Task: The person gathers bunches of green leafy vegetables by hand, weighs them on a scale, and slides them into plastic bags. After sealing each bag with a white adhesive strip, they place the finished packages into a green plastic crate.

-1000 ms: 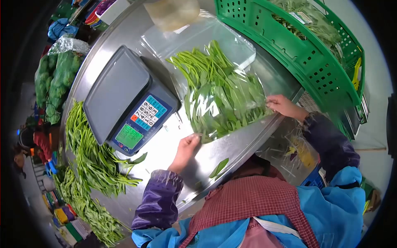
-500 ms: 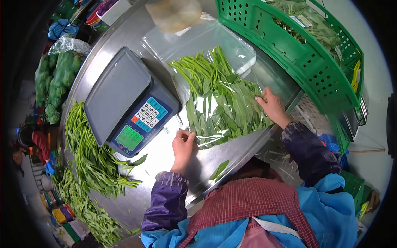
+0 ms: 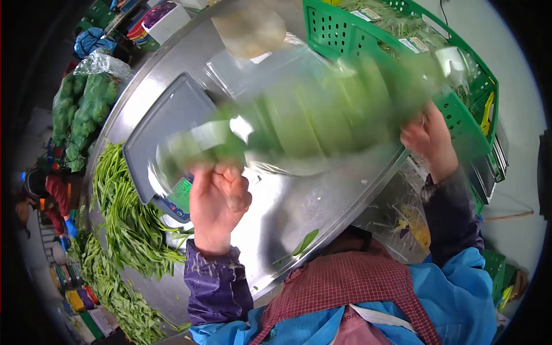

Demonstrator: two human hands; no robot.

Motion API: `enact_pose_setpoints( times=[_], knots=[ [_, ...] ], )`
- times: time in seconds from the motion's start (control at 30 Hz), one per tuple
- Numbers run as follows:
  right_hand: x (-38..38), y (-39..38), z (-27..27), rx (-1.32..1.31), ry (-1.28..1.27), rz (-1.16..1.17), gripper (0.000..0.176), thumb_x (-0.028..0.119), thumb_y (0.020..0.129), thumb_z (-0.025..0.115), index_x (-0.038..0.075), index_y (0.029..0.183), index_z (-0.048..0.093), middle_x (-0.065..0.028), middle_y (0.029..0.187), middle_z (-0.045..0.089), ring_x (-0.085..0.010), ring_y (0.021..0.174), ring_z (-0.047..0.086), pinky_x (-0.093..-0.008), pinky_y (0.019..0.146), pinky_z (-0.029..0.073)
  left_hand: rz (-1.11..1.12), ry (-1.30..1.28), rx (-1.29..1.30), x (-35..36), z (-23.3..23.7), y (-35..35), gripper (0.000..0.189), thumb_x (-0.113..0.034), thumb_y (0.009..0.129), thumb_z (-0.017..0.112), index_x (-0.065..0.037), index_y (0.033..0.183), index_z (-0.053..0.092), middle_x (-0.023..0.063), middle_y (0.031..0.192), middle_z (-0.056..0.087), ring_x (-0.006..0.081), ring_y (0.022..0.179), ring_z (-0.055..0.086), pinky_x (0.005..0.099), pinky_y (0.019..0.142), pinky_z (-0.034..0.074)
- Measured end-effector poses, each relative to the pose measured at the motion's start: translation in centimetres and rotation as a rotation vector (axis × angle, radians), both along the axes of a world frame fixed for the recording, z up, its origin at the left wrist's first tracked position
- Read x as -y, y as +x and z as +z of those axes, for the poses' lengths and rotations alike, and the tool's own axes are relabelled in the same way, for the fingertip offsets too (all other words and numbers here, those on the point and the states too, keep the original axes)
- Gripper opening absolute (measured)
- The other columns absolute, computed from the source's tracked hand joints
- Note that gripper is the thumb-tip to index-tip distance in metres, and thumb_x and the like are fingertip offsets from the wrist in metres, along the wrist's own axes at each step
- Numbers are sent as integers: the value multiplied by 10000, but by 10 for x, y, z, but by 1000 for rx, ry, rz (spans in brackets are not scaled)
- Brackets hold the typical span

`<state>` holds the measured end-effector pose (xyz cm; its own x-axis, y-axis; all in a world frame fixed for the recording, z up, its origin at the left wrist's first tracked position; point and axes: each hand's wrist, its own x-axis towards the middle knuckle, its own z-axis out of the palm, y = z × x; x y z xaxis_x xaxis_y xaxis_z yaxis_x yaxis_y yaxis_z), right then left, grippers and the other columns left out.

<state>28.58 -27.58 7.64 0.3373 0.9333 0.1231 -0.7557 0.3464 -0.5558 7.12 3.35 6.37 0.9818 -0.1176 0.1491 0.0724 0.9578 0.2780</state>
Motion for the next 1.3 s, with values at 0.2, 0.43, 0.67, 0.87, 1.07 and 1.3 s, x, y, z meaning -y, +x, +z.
enact_pose_setpoints(
  times=[0.2, 0.43, 0.67, 0.87, 1.07, 1.3],
  knots=[
    [-9, -14, -74, 489, -1011, -561, 424, 316, 855, 555, 14, 1140, 471, -85, 1022, 564, -147, 808, 546, -270, 639, 440, 430, 851, -679, 18, -93, -20, 464, -340, 914, 451, -34, 1258, 398, 89, 1131, 514, 186, 1002, 502, 332, 862, 409],
    [-19, -69, -136, 412, -1173, -254, 586, 158, 755, 673, -57, 1224, 395, -144, 1128, 541, -199, 937, 552, -341, 787, 463, 99, 646, -865, 70, -144, -32, 611, -127, 844, 600, 1, 1334, 259, 136, 1182, 470, 225, 1089, 472, 355, 867, 443],
    [-8, -99, -138, 372, -937, -212, 579, -36, 704, 677, -20, 1220, 415, -87, 1054, 575, -157, 950, 547, -295, 850, 440, -11, 710, -636, 78, -140, -27, 611, 80, 750, 596, -42, 1290, 336, 122, 1174, 498, 216, 1051, 512, 318, 901, 429],
    [7, -121, -122, 486, -795, -322, 590, -56, 703, 672, 3, 1223, 400, -68, 1122, 545, -138, 1010, 522, -293, 874, 424, -16, 625, -445, 78, -158, -33, 476, 92, 724, 577, 36, 1179, 449, 118, 1128, 549, 210, 1054, 510, 317, 926, 378],
    [10, -125, -116, 416, -896, -266, 606, -81, 707, 638, 4, 1248, 379, -74, 1171, 516, -150, 1056, 500, -307, 915, 401, -82, 942, -391, 69, -138, -35, 470, 82, 751, 574, 43, 1194, 422, 105, 1081, 563, 151, 915, 563, 278, 797, 454],
    [12, -131, -122, 384, -766, -394, 689, -87, 716, 620, 8, 1318, 299, -67, 1248, 461, -162, 1131, 447, -308, 960, 355, 36, 797, -381, 81, -111, -30, 369, 97, 762, 559, 35, 1103, 433, 105, 1065, 546, 167, 928, 556, 275, 798, 467]
  ],
)
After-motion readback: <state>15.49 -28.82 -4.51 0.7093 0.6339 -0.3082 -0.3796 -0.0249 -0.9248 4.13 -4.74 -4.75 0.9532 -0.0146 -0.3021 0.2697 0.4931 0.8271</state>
